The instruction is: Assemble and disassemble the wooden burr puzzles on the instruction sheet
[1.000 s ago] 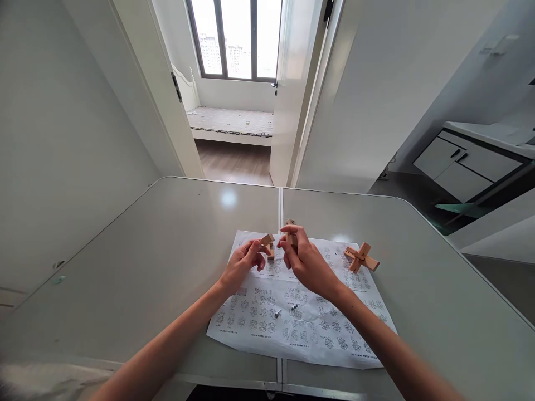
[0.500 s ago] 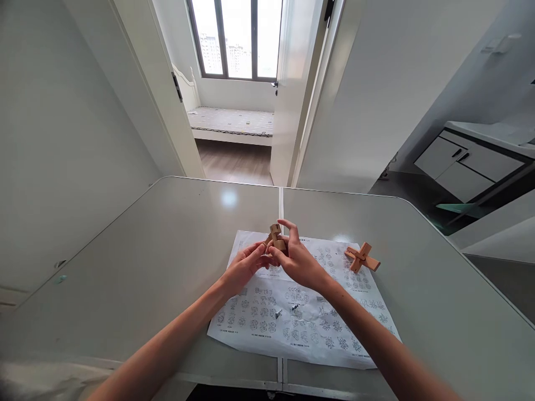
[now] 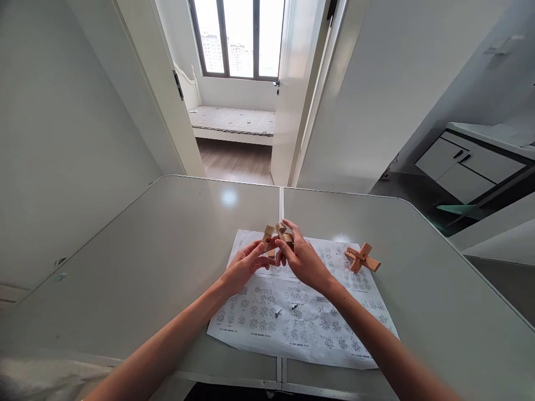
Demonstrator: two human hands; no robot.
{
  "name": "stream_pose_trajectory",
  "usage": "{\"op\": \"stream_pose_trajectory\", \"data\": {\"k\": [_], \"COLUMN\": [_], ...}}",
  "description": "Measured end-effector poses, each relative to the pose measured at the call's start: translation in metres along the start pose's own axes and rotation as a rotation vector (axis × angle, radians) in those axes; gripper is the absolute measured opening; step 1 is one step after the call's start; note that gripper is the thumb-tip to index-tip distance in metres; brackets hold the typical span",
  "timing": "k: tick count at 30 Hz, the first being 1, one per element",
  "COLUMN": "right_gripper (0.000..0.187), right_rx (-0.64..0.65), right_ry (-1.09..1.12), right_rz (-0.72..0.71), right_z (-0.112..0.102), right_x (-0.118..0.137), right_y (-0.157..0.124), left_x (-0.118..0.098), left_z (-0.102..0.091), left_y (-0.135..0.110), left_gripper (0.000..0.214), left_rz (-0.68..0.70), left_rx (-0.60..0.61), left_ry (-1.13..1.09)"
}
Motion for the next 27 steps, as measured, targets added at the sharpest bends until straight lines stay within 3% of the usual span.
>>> {"op": "stream_pose_trajectory", "data": {"k": [7,13,16,22,27], "right_gripper": [0.04,0.033,0.032,0.045,0.054], "right_rx": [-0.078,-0.054,-0.095,-0.173,-0.228], "right_ry": [0.081,-0.078,-0.143,-0.03,-0.064], "right_rz": [-0.093,-0.19,-0.227,-0.055,-0.021], "right_z": [-0.008,-0.001,-0.001,-0.006,-0.011], "right_x": [0.013,0.03,0.032,0.011,0.008], "right_y": [-0.002,-0.007,-0.007,-0.004,-0.006], "left_x": [0.005,0.001,-0.001,-0.004,-0.004], "left_z": [-0.005,0.0,0.002,0.008,0.01], "left_y": [0.002,-0.002,-0.004,-0.007,-0.007], "left_gripper": [0.048,0.052,0.057,0.053,0.065], "left_rz": [-0.012,0.004,0.005,0.001,-0.005], "left_rx": [-0.024,0.005,0.017,0.036,0.05], "left_ry": [0.004,0.038,0.061,0.111,0.143]}}
Point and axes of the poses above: each hand's wrist, its own y-axis towards the middle knuckle, its own z-axis out of the palm, x = y × z, the point moved 9 cm from there along y, towards the middle knuckle, and after that the axes turned 1 degree about x, right-handed, at the moved point
